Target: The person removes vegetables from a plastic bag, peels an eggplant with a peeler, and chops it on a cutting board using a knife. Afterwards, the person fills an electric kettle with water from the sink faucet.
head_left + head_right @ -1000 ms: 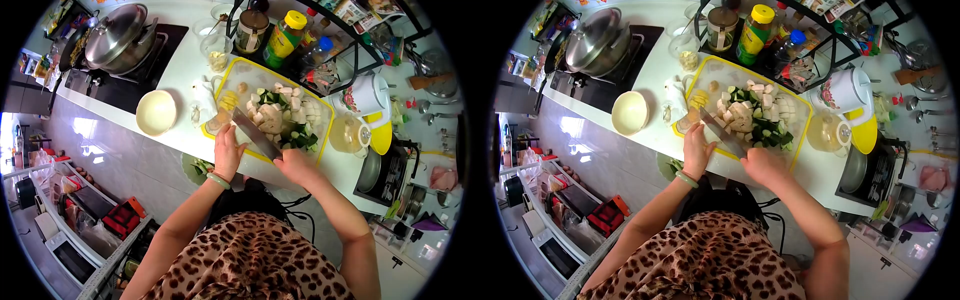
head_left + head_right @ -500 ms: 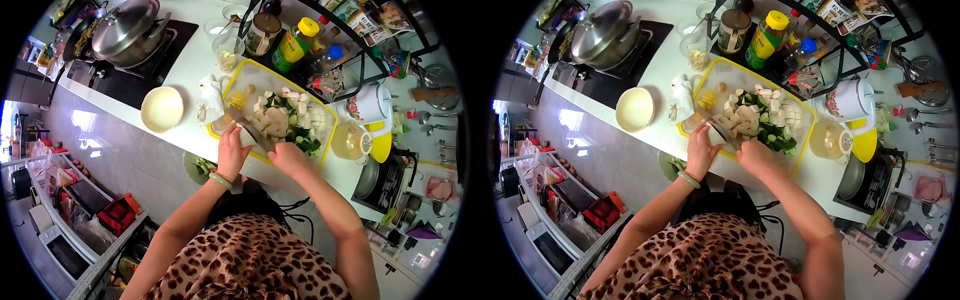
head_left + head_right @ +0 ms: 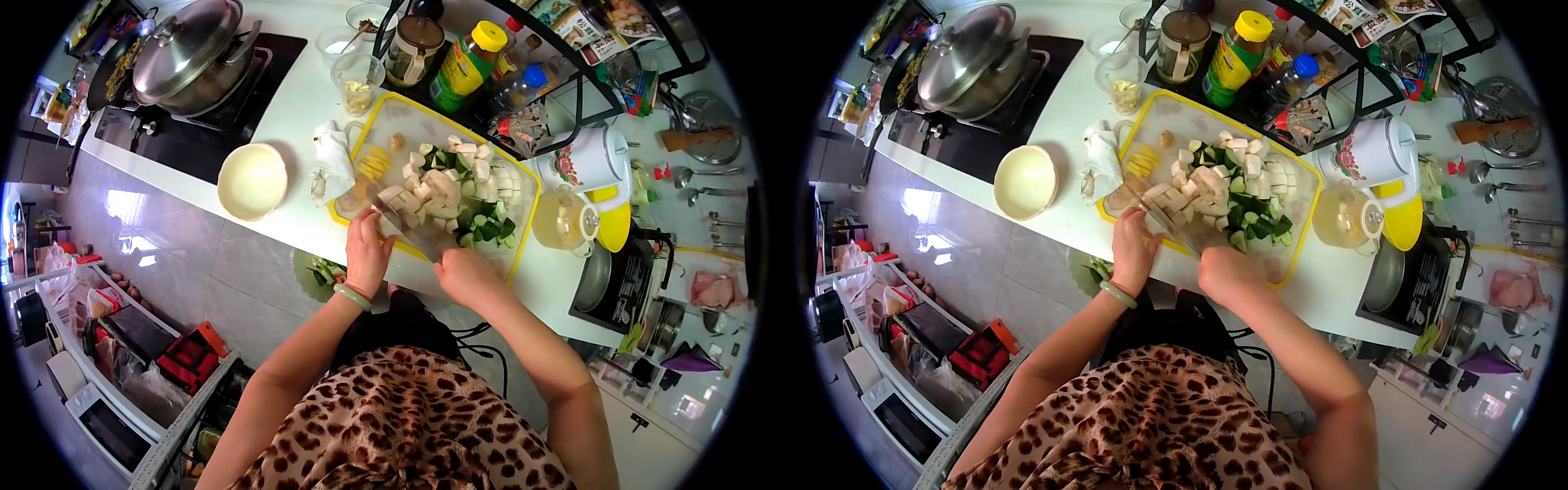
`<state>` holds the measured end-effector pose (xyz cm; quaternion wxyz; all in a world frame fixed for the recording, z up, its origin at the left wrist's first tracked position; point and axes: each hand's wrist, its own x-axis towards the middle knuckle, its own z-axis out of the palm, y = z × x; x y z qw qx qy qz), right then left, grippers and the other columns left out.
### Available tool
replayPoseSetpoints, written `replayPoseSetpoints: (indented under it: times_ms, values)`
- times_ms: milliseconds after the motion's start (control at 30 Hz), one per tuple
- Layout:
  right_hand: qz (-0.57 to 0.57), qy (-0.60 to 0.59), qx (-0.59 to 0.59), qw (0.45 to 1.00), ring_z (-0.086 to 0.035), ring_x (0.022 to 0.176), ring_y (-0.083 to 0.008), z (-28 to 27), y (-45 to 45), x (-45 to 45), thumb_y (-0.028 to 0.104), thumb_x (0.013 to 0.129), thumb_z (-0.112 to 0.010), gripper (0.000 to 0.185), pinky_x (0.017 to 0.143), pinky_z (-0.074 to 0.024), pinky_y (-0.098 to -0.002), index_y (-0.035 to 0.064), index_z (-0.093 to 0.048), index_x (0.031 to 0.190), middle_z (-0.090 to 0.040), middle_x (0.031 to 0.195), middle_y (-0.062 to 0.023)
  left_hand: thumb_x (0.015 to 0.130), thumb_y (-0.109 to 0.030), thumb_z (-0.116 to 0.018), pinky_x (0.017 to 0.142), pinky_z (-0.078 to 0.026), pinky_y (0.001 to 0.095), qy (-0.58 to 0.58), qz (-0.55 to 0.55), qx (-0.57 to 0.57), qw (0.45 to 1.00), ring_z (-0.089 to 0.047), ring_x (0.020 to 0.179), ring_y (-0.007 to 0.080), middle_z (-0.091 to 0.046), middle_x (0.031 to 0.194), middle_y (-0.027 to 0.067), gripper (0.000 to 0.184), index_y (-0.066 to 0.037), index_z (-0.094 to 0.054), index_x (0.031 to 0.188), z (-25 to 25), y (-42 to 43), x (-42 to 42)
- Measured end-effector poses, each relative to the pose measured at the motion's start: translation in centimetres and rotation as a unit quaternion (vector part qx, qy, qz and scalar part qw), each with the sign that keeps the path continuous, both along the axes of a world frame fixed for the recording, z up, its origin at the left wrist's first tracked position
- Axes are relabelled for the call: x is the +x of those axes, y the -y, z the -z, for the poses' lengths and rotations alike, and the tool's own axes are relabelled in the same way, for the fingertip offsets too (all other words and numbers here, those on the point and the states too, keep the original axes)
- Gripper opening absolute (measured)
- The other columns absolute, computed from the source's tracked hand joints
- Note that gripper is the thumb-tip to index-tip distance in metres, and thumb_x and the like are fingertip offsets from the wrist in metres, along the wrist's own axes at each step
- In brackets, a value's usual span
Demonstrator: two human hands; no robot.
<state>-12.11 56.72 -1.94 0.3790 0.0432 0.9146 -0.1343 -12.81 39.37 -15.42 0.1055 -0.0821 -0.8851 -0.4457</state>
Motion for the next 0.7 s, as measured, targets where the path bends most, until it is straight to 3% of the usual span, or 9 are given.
replayPoseSetpoints:
  times_ms: [200,333,400,500,600,700]
  values:
    - [0.049,-0.044,-0.006,0.998,-0.067,0.089,-0.0407,4.2,1.4,-0.2,0.017,0.086,-0.052,0.025,0.076,-0.053,-0.0488,-0.0008,-0.07,0.089,-0.069,0.094,-0.0223,0.069,-0.003,-0.079,0.092,-0.046,0.0438,0.007,0.0,0.007,1.0,-0.052,0.11,0.0408,-0.054,0.122,0.0201,0.059,-0.001,-0.048,0.119,0.6,0.2,0.0]
    - [0.02,-0.033,-0.045,0.998,-0.066,0.089,-0.0398,3.8,0.2,-0.9,0.02,0.088,-0.052,0.027,0.077,-0.0521,-0.0486,-0.0003,-0.068,0.093,-0.068,0.094,-0.022,0.069,-0.004,-0.08,0.092,-0.046,0.044,0.004,0.006,-0.001,1.0,-0.053,0.109,0.0405,-0.054,0.122,0.0198,0.059,-0.001,-0.049,0.118,0.1,0.0,-0.4]
    - [0.023,-0.04,-0.07,0.996,-0.066,0.087,-0.0396,3.1,-0.9,-1.1,0.027,0.09,-0.055,0.03,0.077,-0.0515,-0.0479,-0.0006,-0.067,0.093,-0.069,0.089,-0.0216,0.068,-0.003,-0.081,0.091,-0.046,0.0441,-0.028,-0.004,0.012,1.0,-0.053,0.108,0.0399,-0.054,0.122,0.0205,0.058,0.0,-0.049,0.117,0.9,-0.3,-0.3]
    - [0.039,-0.048,-0.066,0.996,-0.067,0.085,-0.0373,-1.2,-2.6,-0.9,0.026,0.088,-0.058,0.028,0.075,-0.0517,-0.0461,0.0011,-0.069,0.095,-0.069,0.089,-0.0202,0.069,-0.002,-0.08,0.09,-0.046,0.0439,-0.034,-0.007,0.014,0.999,-0.053,0.106,0.0402,-0.053,0.121,0.0215,0.057,0.0,-0.048,0.117,1.4,-1.0,-0.5]
    - [0.103,-0.082,-0.125,0.983,-0.067,0.081,-0.0353,-3.5,-6.5,0.8,0.027,0.087,-0.061,0.03,0.072,-0.052,-0.0441,0.0049,-0.068,0.106,-0.069,0.084,-0.0175,0.07,-0.005,-0.081,0.091,-0.045,0.0448,-0.031,-0.017,0.021,0.999,-0.052,0.107,0.0418,-0.052,0.122,0.0227,0.057,0.0,-0.049,0.118,1.3,-2.4,-1.2]
    - [0.107,-0.215,-0.031,0.97,-0.067,0.076,-0.0336,-4.9,-9.7,2.7,0.028,0.088,-0.061,0.037,0.07,-0.0522,-0.0426,0.0101,-0.064,0.12,-0.068,0.077,-0.0154,0.072,-0.005,-0.079,0.095,-0.043,0.0456,-0.021,-0.029,0.01,0.999,-0.05,0.11,0.0432,-0.05,0.124,0.0244,0.057,0.001,-0.049,0.12,1.3,-2.9,-1.1]
